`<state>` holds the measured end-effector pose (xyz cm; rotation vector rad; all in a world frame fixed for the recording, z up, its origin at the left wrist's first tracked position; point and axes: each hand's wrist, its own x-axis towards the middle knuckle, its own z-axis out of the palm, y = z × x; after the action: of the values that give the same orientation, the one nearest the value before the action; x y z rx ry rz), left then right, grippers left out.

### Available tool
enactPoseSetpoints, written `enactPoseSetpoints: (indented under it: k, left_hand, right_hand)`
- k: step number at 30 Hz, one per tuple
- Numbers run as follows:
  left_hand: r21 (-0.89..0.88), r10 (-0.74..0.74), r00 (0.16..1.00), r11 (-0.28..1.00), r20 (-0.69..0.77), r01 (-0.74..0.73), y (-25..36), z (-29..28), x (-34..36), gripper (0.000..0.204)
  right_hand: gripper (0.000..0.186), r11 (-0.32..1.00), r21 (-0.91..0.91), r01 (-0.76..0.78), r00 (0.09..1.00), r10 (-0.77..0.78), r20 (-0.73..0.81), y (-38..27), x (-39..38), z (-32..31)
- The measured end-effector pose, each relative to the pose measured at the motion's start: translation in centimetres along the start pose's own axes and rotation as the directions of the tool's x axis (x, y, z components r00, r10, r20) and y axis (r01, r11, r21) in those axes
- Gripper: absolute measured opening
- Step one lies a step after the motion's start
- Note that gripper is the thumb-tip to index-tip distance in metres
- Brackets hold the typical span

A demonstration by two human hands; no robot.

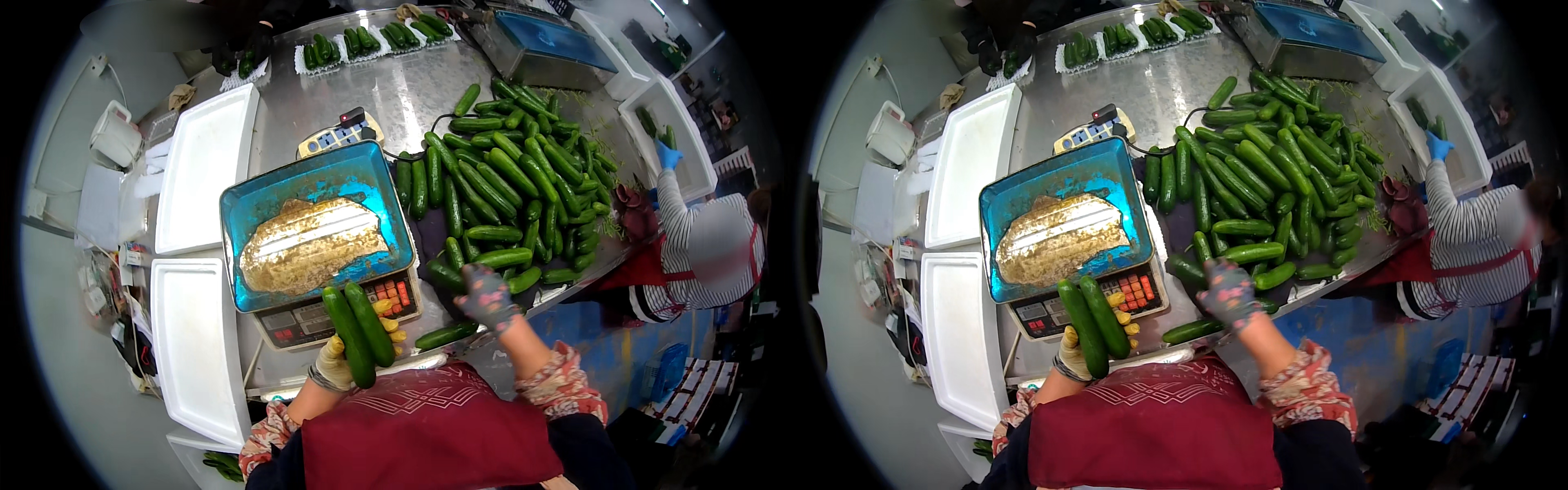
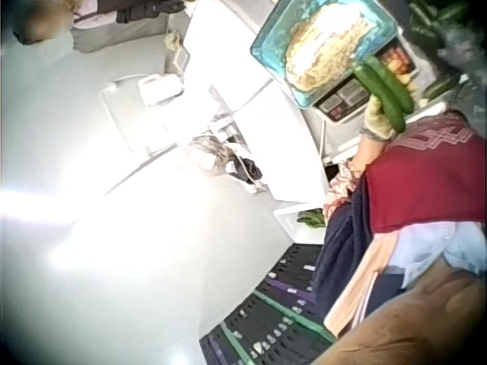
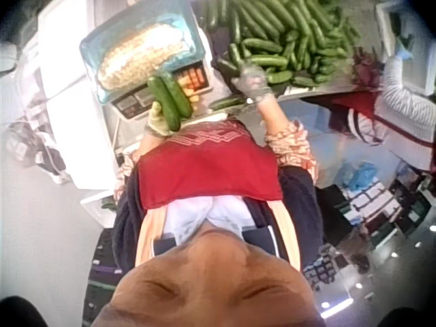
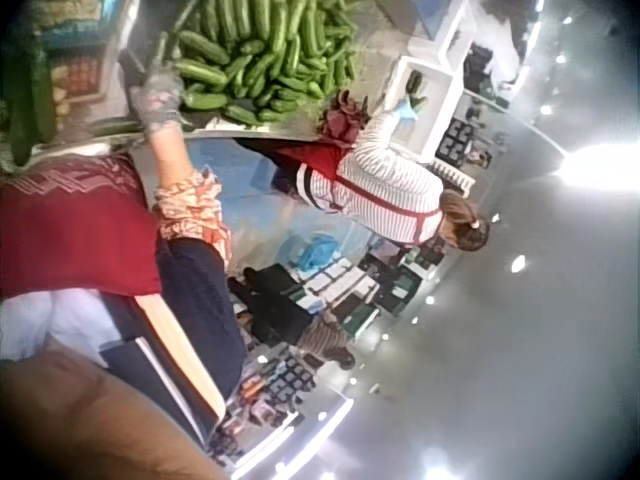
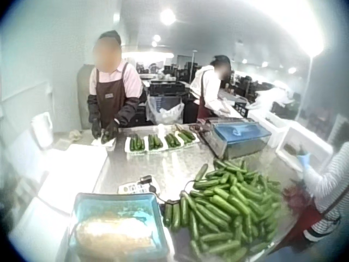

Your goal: The person repeatedly picks cucumbers from a pile, places them on a digital scale, and then transfers them into white trays. The process is repeated continuously throughout the clip.

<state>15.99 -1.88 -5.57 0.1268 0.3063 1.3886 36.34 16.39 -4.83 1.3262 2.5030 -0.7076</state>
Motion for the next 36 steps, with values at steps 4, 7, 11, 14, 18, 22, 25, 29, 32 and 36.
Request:
enactPoseSetpoints:
  k: [4,7,11,14,18,22,25,29,32,36]
  left_hand:
    - [0.000,0.029,0.999,1.000,-0.023,-0.029,0.2,0.3,-0.8,0.100]
    - [-0.031,0.041,0.999,0.999,-0.016,-0.041,0.2,-0.4,-1.6,0.098]
    - [0.033,0.002,1.000,0.999,-0.013,-0.002,1.0,0.4,-1.2,0.102]
    - [0.120,0.025,1.000,0.992,0.020,-0.027,2.2,1.0,-0.6,0.100]
    - [0.095,0.125,0.992,0.988,0.008,-0.125,4.5,1.4,-1.4,0.094]
    - [0.183,0.204,0.971,0.966,-0.122,-0.180,8.1,1.0,-1.3,0.074]
    - [0.429,0.245,0.933,0.896,-0.262,-0.114,11.0,0.9,-0.9,0.060]
    - [0.492,0.285,0.839,0.870,-0.464,-0.024,14.3,1.3,1.1,0.043]
    - [0.868,0.540,0.778,0.496,-0.320,0.013,15.4,-1.1,2.1,0.067]
    - [0.965,0.609,0.766,0.001,-0.208,0.262,16.4,-1.2,1.3,0.079]
  right_hand:
    - [0.052,0.991,-0.134,-0.006,0.995,-0.007,-0.099,-2.2,-0.1,1.6]
    - [0.053,0.992,0.012,-0.123,0.986,0.124,-0.109,-1.8,0.9,1.8]
    - [0.060,0.982,-0.119,-0.146,0.983,0.131,-0.125,-2.1,2.6,2.5]
    - [0.062,0.968,-0.205,-0.145,0.973,0.102,-0.206,-1.7,3.3,4.9]
    - [0.066,0.966,-0.223,-0.129,0.977,0.085,-0.195,-1.2,2.8,5.3]
    - [0.068,0.528,0.835,0.152,0.952,0.147,-0.267,1.3,1.1,5.0]
    - [0.062,-0.008,1.000,0.020,0.984,0.179,-0.018,-3.4,-1.0,0.5]
    - [0.063,-0.042,0.986,0.160,0.964,-0.210,-0.165,-10.4,4.4,-0.8]
    - [0.065,0.261,0.955,0.139,0.977,-0.194,-0.089,-14.2,8.7,1.1]
    - [0.064,0.083,0.994,0.065,0.970,-0.239,-0.044,-15.5,9.6,1.7]
